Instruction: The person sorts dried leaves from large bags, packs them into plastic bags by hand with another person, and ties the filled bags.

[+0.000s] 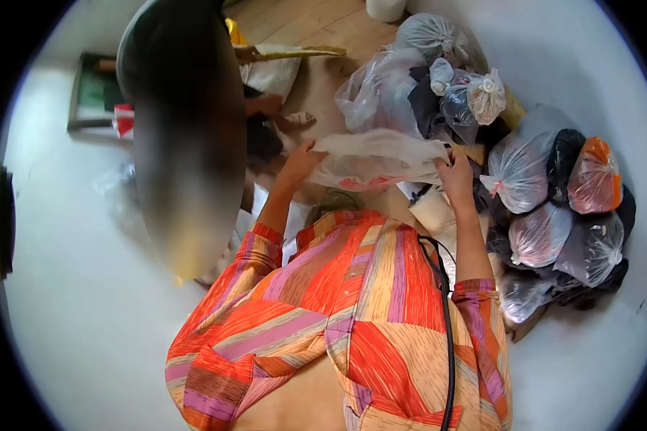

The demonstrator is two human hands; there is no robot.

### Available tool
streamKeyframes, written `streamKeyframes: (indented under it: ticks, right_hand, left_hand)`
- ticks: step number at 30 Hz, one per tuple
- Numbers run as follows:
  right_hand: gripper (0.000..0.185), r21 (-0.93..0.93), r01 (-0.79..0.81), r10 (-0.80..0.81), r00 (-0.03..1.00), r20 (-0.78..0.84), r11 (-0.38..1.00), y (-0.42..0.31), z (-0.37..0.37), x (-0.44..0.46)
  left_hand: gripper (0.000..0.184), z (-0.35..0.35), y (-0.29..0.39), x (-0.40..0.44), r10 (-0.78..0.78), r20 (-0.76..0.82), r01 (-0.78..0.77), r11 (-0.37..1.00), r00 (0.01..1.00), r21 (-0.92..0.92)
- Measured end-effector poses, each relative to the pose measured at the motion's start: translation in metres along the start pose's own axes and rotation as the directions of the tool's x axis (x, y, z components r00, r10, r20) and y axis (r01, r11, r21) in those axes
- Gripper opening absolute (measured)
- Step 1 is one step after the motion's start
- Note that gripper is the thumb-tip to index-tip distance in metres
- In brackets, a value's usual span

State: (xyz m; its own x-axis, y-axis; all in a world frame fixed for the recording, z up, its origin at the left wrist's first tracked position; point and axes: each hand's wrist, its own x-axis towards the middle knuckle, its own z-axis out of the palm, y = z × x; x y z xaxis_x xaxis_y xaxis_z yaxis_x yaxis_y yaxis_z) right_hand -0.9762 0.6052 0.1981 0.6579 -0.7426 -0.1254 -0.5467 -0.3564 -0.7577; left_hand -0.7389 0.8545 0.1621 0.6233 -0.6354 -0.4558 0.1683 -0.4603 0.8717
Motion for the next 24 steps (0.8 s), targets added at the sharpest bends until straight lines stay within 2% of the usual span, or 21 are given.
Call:
streamKeyframes:
  ticks: [1, 2, 3, 5, 8, 9, 10, 11, 13, 14, 15, 16, 19, 22, 24]
  right_hand:
    - [0.024, 0.165, -0.099, 0.098, 0.995, 0.013, 0.981, -0.01, 0.003, 0.006]
    - [0.023, 0.205, -0.164, 0.159, 0.986, 0.038, 0.965, -0.02, 0.007, 0.013]
    - [0.023, 0.215, -0.178, 0.176, 0.984, 0.025, 0.96, -0.028, 0.01, 0.023]
    - [0.023, 0.249, -0.318, 0.339, 0.94, -0.045, 0.915, -0.036, 0.016, 0.038]
    - [0.028, 0.223, -0.357, 0.382, 0.921, -0.079, 0.907, -0.024, 0.027, 0.032]
    - [0.028, 0.227, -0.381, 0.408, 0.908, -0.089, 0.897, -0.018, 0.031, 0.026]
    - [0.031, 0.068, -0.365, 0.37, 0.926, -0.08, 0.928, -0.013, 0.037, 0.023]
    - [0.035, -0.093, -0.331, 0.327, 0.943, -0.056, 0.939, -0.008, 0.04, 0.025]
    - [0.04, -0.093, -0.326, 0.33, 0.944, 0.03, 0.941, -0.023, 0.045, 0.02]
    - [0.039, -0.116, -0.226, 0.229, 0.973, 0.02, 0.967, -0.028, 0.05, 0.012]
    - [0.038, -0.131, -0.131, 0.133, 0.991, 0.008, 0.983, -0.034, 0.053, 0.014]
    - [0.035, -0.168, -0.211, 0.208, 0.977, -0.039, 0.963, -0.035, 0.056, 0.019]
    - [0.029, -0.203, -0.259, 0.254, 0.966, -0.054, 0.944, -0.03, 0.052, 0.042]
    - [0.026, -0.148, -0.26, 0.264, 0.964, 0.01, 0.954, -0.014, 0.049, 0.062]
    - [0.026, -0.128, -0.25, 0.259, 0.964, 0.058, 0.96, -0.009, 0.046, 0.084]
  left_hand:
    - [0.033, -0.009, 0.017, 0.009, 0.017, 0.015, -0.019, 0.985, 1.0, 0.169]
    - [0.033, -0.019, 0.024, 0.027, 0.011, 0.035, -0.017, 0.983, 0.999, 0.183]
    - [0.034, -0.031, 0.029, 0.048, 0.016, 0.089, -0.035, 0.975, 0.996, 0.218]
    - [0.034, -0.045, 0.036, 0.087, 0.013, 0.163, -0.057, 0.961, 0.987, 0.27]
    - [0.03, -0.053, 0.025, 0.112, 0.005, 0.173, -0.052, 0.962, 0.985, 0.269]
    - [0.029, -0.05, 0.027, 0.12, 0.036, 0.223, -0.13, 0.898, 0.974, 0.421]
    - [0.029, -0.047, 0.03, 0.127, 0.068, 0.271, -0.212, 0.808, 0.96, 0.55]
    - [0.029, -0.039, 0.031, 0.131, 0.063, 0.281, -0.214, 0.808, 0.958, 0.549]
    - [0.038, -0.017, 0.045, 0.121, 0.114, 0.337, -0.289, 0.795, 0.934, 0.533]
    - [0.038, -0.01, 0.036, 0.114, 0.106, 0.321, -0.273, 0.799, 0.941, 0.536]
    - [0.04, -0.002, 0.033, 0.118, 0.071, 0.397, -0.283, 0.814, 0.915, 0.507]
    - [0.042, 0.002, 0.031, 0.121, 0.039, 0.468, -0.289, 0.831, 0.883, 0.475]
    - [0.041, 0.006, 0.028, 0.134, 0.057, 0.433, -0.285, 0.828, 0.9, 0.484]
    - [0.041, -0.005, 0.027, 0.145, -0.032, 0.392, -0.209, 0.805, 0.919, 0.556]
    - [0.041, -0.016, 0.03, 0.154, -0.014, 0.363, -0.216, 0.782, 0.932, 0.584]
